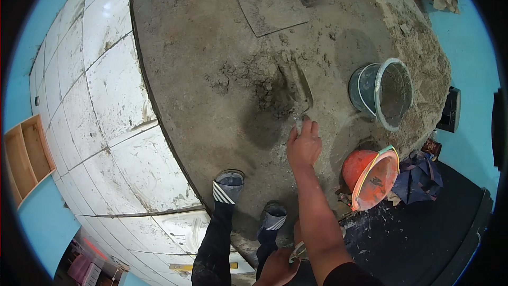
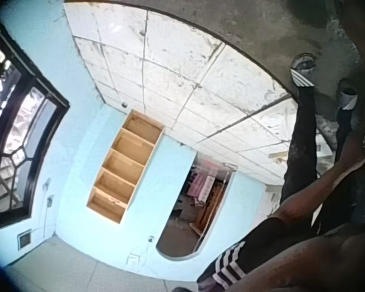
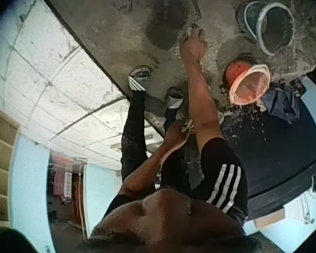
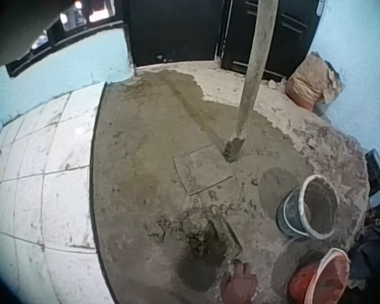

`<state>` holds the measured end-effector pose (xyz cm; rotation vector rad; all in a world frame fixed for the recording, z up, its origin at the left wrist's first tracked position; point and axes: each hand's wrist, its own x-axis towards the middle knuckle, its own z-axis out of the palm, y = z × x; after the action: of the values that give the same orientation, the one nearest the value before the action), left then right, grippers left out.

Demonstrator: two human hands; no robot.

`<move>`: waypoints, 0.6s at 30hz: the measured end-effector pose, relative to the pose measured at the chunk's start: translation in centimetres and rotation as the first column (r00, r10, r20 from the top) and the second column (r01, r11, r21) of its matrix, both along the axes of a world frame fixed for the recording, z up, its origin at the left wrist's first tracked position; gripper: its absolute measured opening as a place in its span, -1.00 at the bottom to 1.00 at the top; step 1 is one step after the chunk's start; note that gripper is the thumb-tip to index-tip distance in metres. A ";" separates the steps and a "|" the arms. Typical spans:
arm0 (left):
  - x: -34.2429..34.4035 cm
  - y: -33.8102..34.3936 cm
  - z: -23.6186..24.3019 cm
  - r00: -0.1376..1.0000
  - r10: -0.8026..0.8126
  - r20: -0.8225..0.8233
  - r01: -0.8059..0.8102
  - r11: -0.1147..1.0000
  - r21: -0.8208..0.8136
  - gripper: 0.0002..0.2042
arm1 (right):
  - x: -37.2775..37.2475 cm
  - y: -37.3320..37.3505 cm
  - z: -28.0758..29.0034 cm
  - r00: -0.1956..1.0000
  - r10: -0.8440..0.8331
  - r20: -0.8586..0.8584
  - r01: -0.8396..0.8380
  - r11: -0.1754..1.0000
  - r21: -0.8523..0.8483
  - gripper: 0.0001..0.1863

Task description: The person aligns a floor tile using a spirit level and taps it with a mallet. The person then mixes mortar with a trowel, applies the mortar beneath the tile edge, and presses the tile into place.

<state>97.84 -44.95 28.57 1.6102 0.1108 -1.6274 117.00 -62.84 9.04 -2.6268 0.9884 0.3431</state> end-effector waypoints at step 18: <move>-2.6 1.7 -1.3 0.991 -0.037 0.128 0.034 0.999 0.022 -0.66 | -7.5 -1.2 -4.1 0.975 -0.121 -0.185 0.188 0.892 0.411 -0.41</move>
<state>95.20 -43.26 27.26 1.7357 0.0318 -1.5491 109.47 -64.05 4.94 -2.1364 1.0279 0.6525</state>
